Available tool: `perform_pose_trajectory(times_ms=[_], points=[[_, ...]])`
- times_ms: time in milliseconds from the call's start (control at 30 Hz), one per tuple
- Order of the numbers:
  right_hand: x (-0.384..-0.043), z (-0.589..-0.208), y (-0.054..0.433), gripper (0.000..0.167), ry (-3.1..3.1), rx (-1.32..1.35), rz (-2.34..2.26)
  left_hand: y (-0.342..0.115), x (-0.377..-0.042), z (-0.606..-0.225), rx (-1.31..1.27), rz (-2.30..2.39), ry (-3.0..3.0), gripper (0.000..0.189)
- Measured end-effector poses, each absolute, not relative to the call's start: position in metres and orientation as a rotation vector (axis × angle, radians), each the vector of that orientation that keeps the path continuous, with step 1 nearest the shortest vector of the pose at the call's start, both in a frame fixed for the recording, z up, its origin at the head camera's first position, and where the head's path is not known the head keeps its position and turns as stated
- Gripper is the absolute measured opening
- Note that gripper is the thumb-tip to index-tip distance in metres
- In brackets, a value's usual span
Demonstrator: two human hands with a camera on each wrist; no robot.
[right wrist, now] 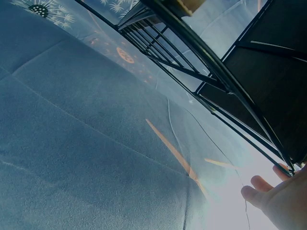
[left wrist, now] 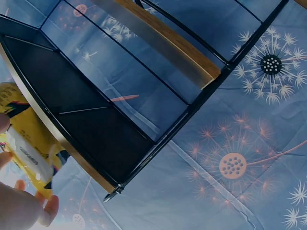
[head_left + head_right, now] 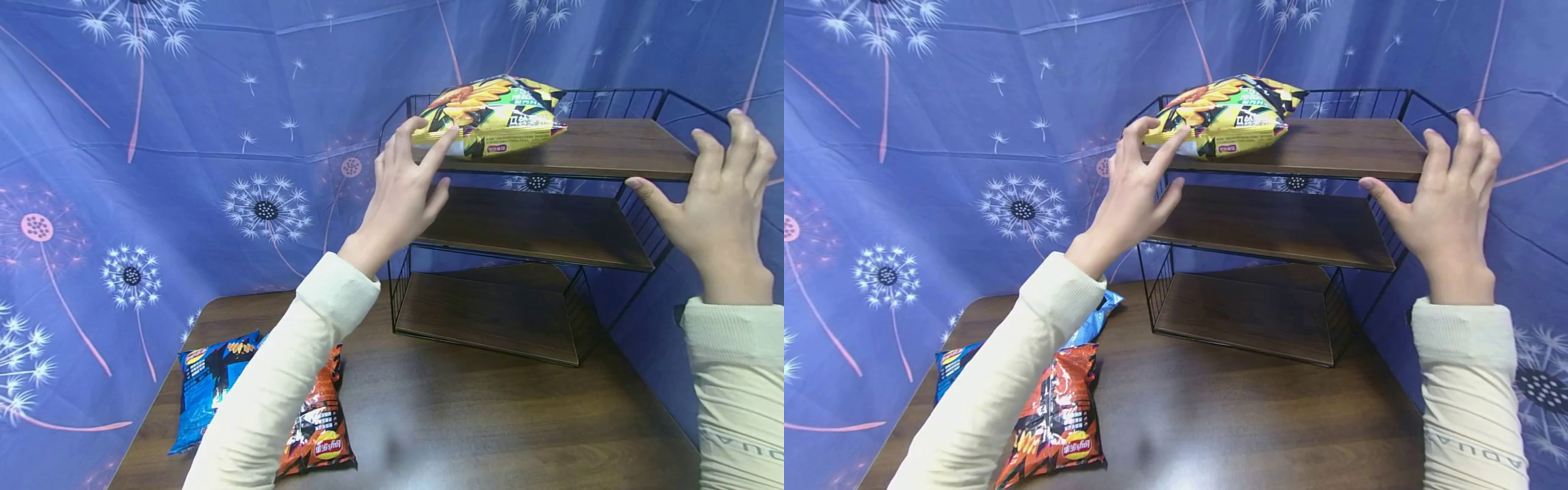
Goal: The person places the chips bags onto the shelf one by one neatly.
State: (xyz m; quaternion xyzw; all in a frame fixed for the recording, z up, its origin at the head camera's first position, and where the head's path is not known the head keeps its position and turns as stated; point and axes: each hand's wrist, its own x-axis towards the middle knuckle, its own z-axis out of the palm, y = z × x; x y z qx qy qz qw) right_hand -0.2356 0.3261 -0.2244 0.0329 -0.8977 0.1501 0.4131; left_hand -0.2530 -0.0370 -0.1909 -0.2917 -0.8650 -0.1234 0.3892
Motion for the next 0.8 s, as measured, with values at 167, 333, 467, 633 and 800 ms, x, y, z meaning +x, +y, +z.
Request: perform_pose_trajectory(times_ms=[167, 333, 467, 633, 800], points=[[-0.2356, -0.225, 0.3263, 0.106, -2.258, 0.086, 0.389, -0.0344, -0.2523, -0.1909, -0.73, -0.254, -2.284, 0.06], [-0.2361, -0.2252, 0.326, 0.106, -2.242, 0.103, 0.395, -0.0342, -0.2526, -0.1899, -0.76, -0.241, -2.357, 0.061], [-0.236, -0.2246, 0.3259, 0.106, -2.231, 0.111, 0.391, -0.0345, -0.254, -0.1892, -0.79, -0.211, -2.399, 0.061], [-0.236, -0.2245, 0.3261, 0.106, -2.212, 0.117, 0.394, -0.0345, -0.2539, -0.1888, -0.818, -0.177, -2.442, 0.063], [-0.2361, -0.2246, 0.3266, 0.108, -2.211, 0.113, 0.38, -0.0361, -0.2516, -0.1892, -0.85, -0.169, -2.436, 0.061]])
